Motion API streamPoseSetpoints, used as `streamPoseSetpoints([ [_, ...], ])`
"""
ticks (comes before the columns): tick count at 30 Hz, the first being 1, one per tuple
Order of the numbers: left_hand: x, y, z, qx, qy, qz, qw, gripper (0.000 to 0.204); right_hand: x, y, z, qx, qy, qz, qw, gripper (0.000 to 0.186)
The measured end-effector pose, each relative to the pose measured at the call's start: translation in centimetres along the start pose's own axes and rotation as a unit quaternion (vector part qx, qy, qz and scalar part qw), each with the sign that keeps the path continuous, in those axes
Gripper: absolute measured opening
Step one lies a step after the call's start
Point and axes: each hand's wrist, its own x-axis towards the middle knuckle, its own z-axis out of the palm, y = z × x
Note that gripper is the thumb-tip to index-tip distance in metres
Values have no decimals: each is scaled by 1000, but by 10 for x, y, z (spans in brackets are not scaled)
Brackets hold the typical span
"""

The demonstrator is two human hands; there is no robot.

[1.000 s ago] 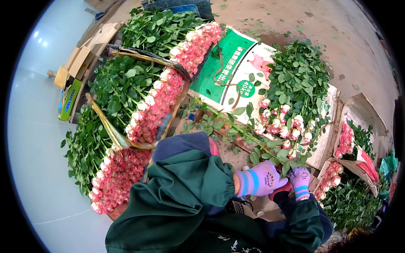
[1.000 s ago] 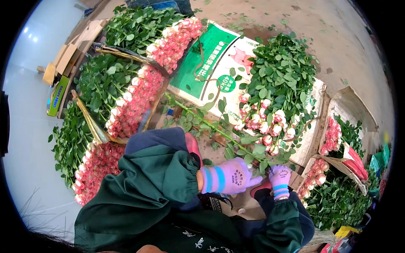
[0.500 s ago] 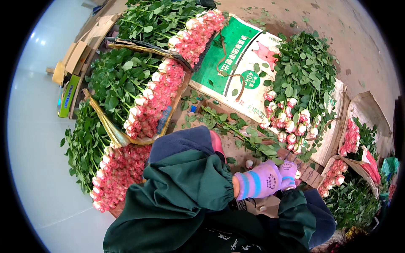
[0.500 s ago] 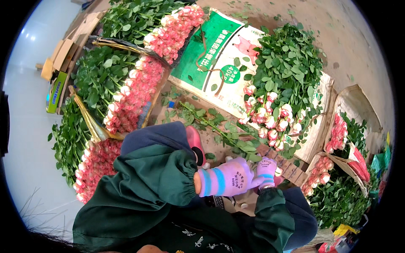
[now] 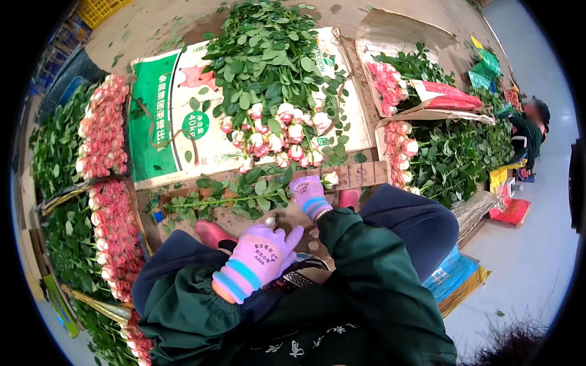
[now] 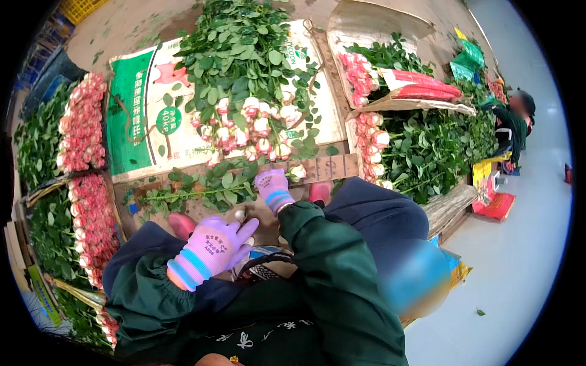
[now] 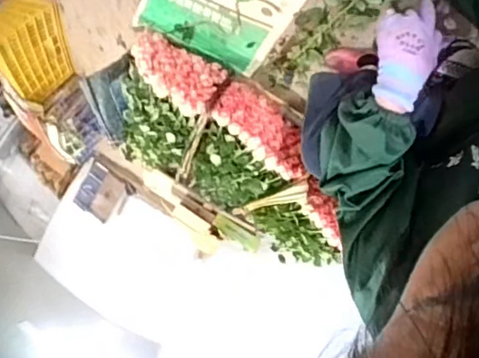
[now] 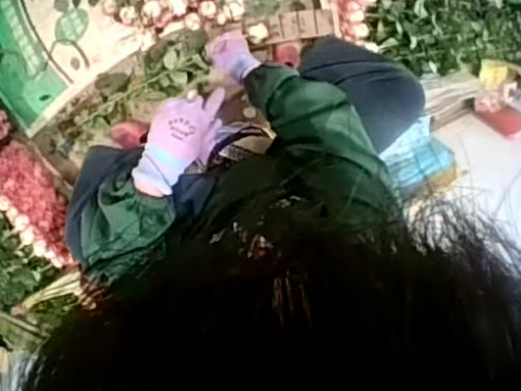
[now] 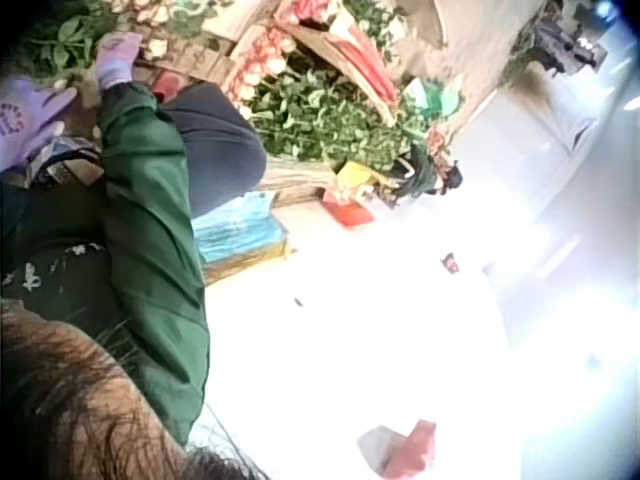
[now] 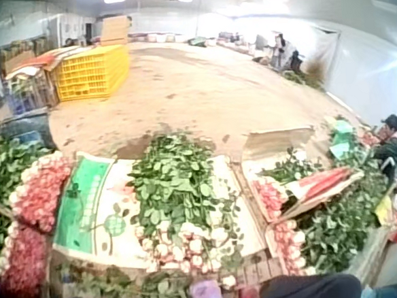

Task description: The person sits on the floor and trims leaves and outer petals from pink roses. They pick up individual stems from a cardboard box, remove foliage and damaged parts by hand, and place the cleaned stems into a nearby container.

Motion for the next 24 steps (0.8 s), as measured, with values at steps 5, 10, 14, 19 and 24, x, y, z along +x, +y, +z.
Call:
streamPoseSetpoints([
  [5,8,-5,5,-16,-89,-23,996,51,-3,22,-3,5,34,-76,997,17],
  [10,-3,-19,25,-53,-64,-106,991,50,-42,41,-94,275,23,-88,957,34],
  [14,-2,-20,4,-157,34,-235,959,48,-79,-9,-227,381,-34,-3,924,38],
  [19,-20,-56,-29,-213,297,-225,903,43,-87,-41,-299,403,246,-184,862,44],
  [24,-84,-157,-146,-342,445,-304,770,30,-95,-24,-339,340,344,-319,815,61],
])
